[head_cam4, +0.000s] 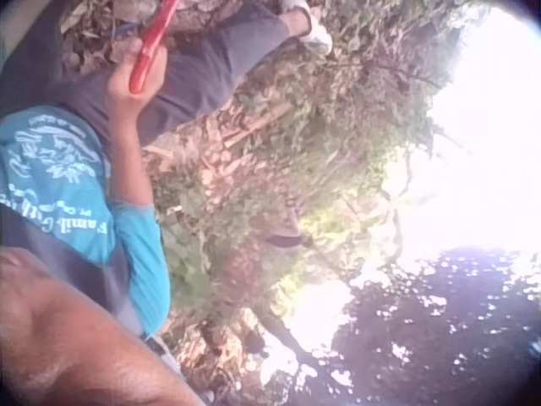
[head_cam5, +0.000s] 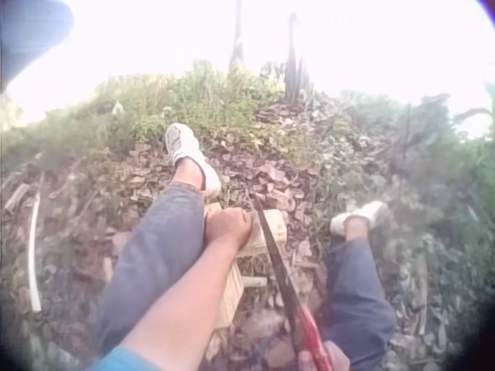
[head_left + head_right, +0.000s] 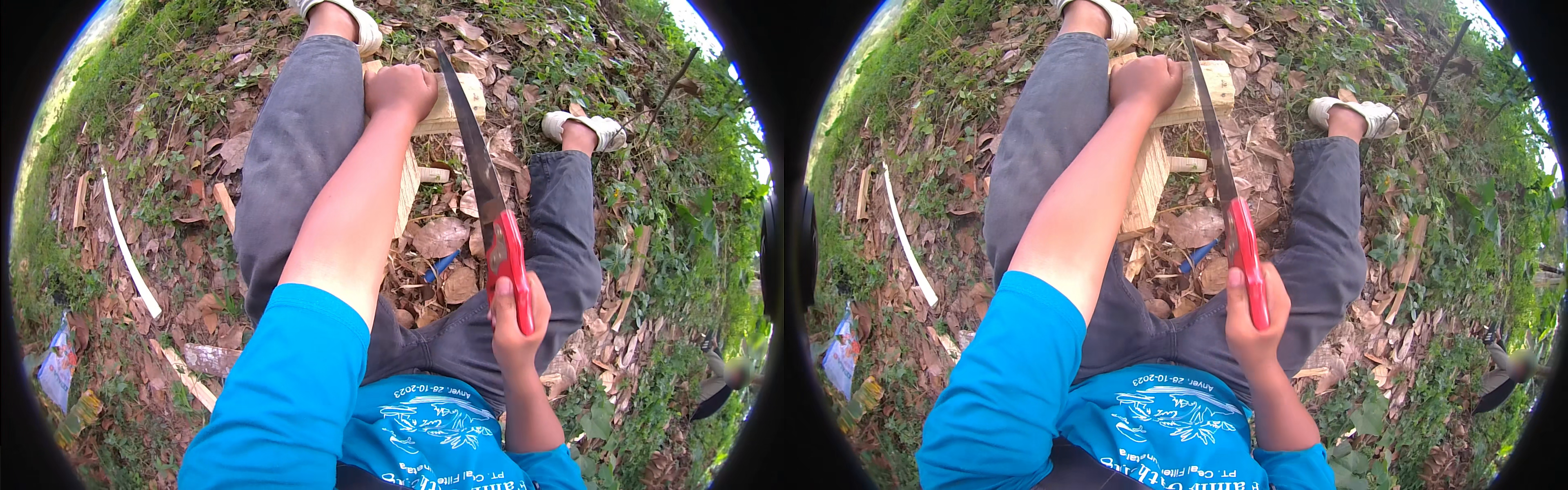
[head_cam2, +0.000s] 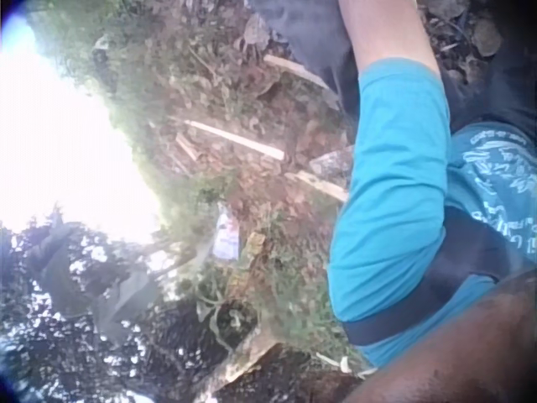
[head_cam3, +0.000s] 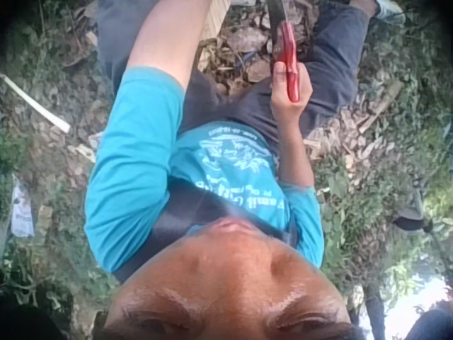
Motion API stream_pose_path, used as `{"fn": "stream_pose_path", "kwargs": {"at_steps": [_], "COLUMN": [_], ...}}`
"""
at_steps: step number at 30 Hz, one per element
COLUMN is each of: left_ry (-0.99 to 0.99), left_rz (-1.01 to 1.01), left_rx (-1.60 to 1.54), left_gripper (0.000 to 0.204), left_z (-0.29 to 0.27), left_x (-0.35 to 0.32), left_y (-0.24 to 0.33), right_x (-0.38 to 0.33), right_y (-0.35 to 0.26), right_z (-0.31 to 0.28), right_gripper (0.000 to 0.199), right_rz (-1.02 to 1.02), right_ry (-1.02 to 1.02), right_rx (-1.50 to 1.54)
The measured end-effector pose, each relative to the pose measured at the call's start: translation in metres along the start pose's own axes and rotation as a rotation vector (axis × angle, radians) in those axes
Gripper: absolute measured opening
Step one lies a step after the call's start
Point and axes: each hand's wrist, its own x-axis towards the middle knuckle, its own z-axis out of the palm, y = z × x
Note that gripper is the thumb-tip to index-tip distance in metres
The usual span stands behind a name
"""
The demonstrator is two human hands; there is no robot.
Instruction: The person sits on the ground and uses a red-handled hand saw to cut a rectangular piece of light-colored wood. They hold the wood between their legs and make several cuts, occasionally pausing to inspect the piece or adjust its position.
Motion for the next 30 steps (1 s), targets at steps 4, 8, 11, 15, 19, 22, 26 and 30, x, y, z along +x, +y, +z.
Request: {"fn": "stream_pose_path", "kwargs": {"at_steps": [4,8,11,15,19,22,26,30], "left_ry": [-0.016,-0.043,0.013,0.042,-0.034,-0.025,0.006,0.018], "left_rz": [0.003,-0.015,-0.03,-0.038,-0.042,-0.048,-0.057,-0.037], "left_rx": [-0.012,0.009,0.008,-0.009,-0.031,-0.037,-0.061,-0.069], "left_gripper": [0.048,0.048,0.047,0.046,0.046,0.046,0.047,0.048], "left_z": [0.001,-0.004,0.0,0.003,-0.001,-0.002,0.004,0.01], "left_x": [0.003,0.005,0.005,0.002,0.003,0.004,0.007,0.005], "left_y": [0.008,0.009,-0.002,0.004,0.008,0.01,0.002,0.0], "right_x": [0.139,0.198,0.2,0.205,0.222,0.219,0.142,0.058], "right_y": [0.007,-0.025,-0.029,-0.038,-0.057,-0.047,-0.034,-0.056], "right_z": [0.069,0.092,0.092,0.09,0.082,0.081,0.057,0.002], "right_gripper": [0.026,0.038,0.035,0.057,0.05,0.036,0.032,0.039], "right_rz": [-0.182,-0.179,-0.103,-0.188,-0.2,-0.281,-0.242,-0.153], "right_ry": [0.07,0.11,0.061,-0.081,-0.273,-0.186,-0.102,-0.085], "right_rx": [0.034,0.09,0.214,0.455,0.253,0.161,0.201,0.184]}}
